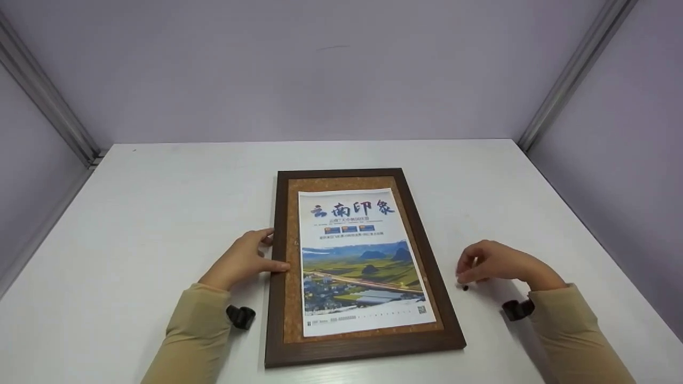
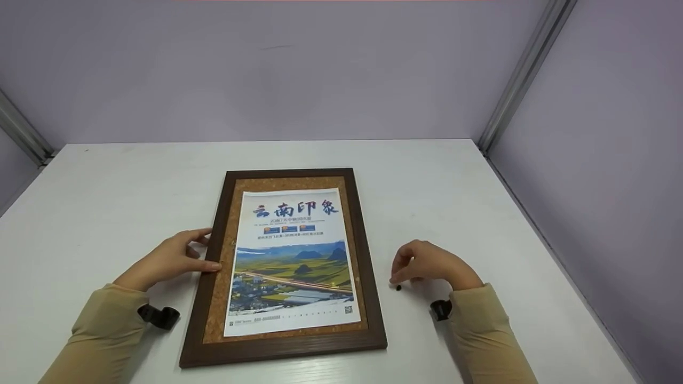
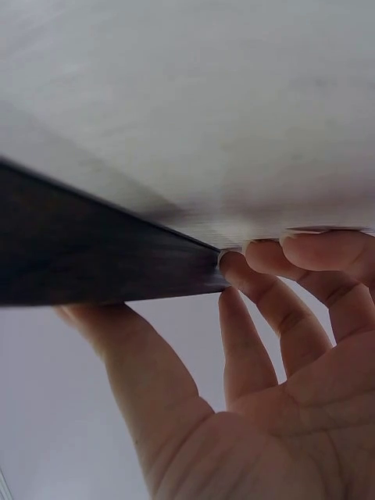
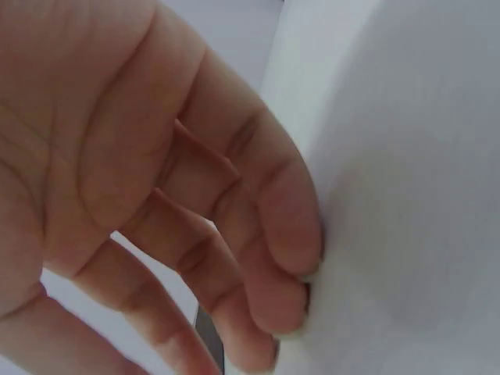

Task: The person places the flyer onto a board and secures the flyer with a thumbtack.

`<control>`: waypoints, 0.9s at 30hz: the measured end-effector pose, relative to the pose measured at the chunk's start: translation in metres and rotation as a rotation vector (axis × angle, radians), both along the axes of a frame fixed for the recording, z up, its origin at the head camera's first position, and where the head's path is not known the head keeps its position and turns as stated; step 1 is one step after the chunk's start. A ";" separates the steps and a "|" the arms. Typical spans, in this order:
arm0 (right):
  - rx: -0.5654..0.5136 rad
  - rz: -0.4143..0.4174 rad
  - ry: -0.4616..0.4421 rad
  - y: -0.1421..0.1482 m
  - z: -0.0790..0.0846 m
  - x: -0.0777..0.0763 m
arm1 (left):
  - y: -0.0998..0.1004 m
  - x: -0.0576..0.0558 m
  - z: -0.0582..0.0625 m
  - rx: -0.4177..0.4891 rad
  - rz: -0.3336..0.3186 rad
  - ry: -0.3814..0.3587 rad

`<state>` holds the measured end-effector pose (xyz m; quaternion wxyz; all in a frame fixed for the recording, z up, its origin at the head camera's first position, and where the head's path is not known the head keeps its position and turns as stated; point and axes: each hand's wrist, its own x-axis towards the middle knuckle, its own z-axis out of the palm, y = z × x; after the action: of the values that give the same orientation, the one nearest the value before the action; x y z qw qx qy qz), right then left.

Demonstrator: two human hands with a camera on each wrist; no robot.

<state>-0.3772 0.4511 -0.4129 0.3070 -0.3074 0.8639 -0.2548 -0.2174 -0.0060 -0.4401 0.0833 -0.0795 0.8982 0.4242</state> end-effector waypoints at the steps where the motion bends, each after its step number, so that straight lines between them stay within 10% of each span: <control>1: 0.001 0.007 -0.003 0.001 0.000 0.000 | 0.000 0.000 0.000 0.000 0.000 0.001; 19: 0.043 0.079 0.070 0.000 0.000 0.003 | 0.001 -0.001 0.000 0.001 0.001 -0.011; 27: -0.046 -0.009 0.054 -0.009 0.005 0.001 | 0.002 -0.001 0.001 0.007 0.012 -0.016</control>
<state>-0.3764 0.4416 -0.4083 0.2753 -0.3170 0.8672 -0.2676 -0.2183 -0.0039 -0.4395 0.0882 -0.0880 0.8956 0.4270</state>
